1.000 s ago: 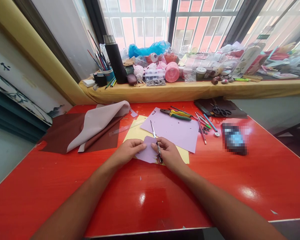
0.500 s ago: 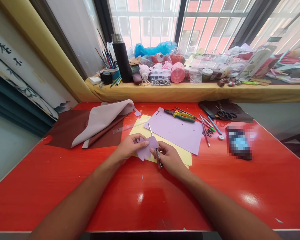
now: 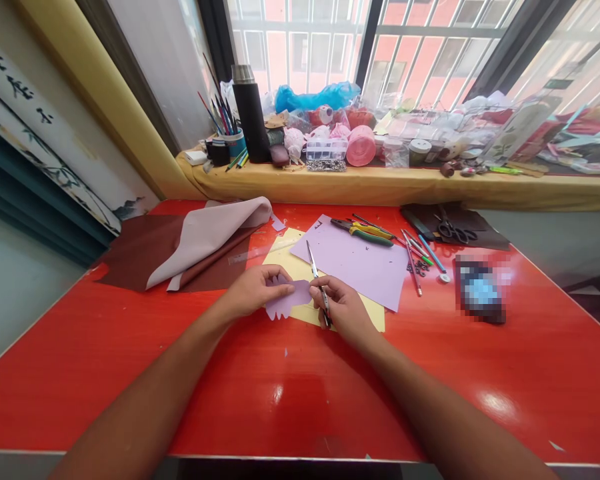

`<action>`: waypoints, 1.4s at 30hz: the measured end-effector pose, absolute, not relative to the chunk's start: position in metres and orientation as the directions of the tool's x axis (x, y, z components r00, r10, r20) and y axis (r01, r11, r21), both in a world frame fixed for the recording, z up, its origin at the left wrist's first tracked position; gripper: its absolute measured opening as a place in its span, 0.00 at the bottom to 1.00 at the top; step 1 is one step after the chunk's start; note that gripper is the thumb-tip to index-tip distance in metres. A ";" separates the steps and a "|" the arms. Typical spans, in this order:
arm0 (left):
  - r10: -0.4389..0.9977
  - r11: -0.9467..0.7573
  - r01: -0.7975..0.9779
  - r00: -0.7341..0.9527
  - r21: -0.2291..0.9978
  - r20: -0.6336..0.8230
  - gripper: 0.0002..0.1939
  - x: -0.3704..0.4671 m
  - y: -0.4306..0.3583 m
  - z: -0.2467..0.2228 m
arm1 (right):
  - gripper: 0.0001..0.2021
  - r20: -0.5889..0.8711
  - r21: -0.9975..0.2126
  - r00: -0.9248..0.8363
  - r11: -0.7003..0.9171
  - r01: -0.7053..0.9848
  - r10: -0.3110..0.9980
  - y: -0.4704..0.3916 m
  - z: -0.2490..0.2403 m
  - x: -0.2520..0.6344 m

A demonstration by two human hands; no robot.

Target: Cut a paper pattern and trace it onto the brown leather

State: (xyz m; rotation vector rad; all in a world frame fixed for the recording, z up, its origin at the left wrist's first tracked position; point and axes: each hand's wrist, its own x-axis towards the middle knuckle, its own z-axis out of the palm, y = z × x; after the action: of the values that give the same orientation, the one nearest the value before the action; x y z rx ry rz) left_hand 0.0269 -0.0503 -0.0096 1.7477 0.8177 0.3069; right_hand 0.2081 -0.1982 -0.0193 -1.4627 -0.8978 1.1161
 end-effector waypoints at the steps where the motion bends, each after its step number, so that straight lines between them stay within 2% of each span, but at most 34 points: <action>1: 0.645 -0.147 0.370 0.739 0.918 -0.195 0.18 0.028 -0.052 -0.010 | 0.17 -0.178 -0.984 0.279 -0.178 -0.024 0.944 -0.199 -0.019 0.208; 7: 0.629 -0.123 0.357 0.750 0.926 -0.205 0.24 0.033 -0.058 -0.012 | 0.18 -0.161 -0.987 0.292 -0.155 -0.044 0.943 -0.201 -0.018 0.207; 12: 0.622 0.071 0.250 0.745 0.966 -0.238 0.24 0.033 -0.054 -0.014 | 0.19 -0.142 -0.989 0.340 -0.120 -0.083 0.930 -0.199 -0.019 0.209; 17: 0.701 0.137 0.100 0.693 0.986 -0.168 0.27 0.033 -0.050 -0.016 | 0.19 -0.173 -0.985 0.275 -0.160 -0.068 0.946 -0.200 -0.021 0.205; 20: 0.785 0.154 0.031 0.603 0.988 -0.142 0.31 0.033 -0.046 -0.016 | 0.17 -0.182 -0.983 0.218 -0.180 -0.030 0.959 -0.203 -0.020 0.202; 24: 0.898 0.031 -0.028 0.440 0.999 -0.015 0.28 0.027 -0.034 -0.016 | 0.18 -0.201 -0.979 0.175 -0.200 -0.027 0.964 -0.206 -0.019 0.201; 29: 0.941 -0.113 0.005 0.322 0.994 0.106 0.25 0.014 -0.013 -0.023 | 0.19 -0.198 -0.980 0.142 -0.194 -0.046 0.970 -0.206 -0.017 0.200; 32: 0.944 -0.148 0.002 0.298 0.989 0.141 0.24 0.008 -0.002 -0.029 | 0.19 -0.172 -0.984 0.128 -0.165 -0.066 0.977 -0.206 -0.017 0.198; 37: 0.940 -0.180 0.013 0.296 0.984 0.168 0.23 0.006 0.003 -0.030 | 0.24 -0.112 -0.989 0.075 -0.105 -0.101 0.991 -0.209 -0.020 0.198; 42: 0.944 -0.179 0.032 0.288 0.983 0.163 0.25 0.006 -0.003 -0.022 | 0.26 -0.100 -0.992 0.013 -0.099 -0.080 0.995 -0.210 -0.018 0.198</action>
State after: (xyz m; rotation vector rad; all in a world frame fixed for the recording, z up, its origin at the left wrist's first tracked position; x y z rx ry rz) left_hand 0.0062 -0.0026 -0.0224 1.5009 0.9455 1.0846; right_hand 0.1977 -0.2099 -0.0183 -1.2298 -1.0892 1.3058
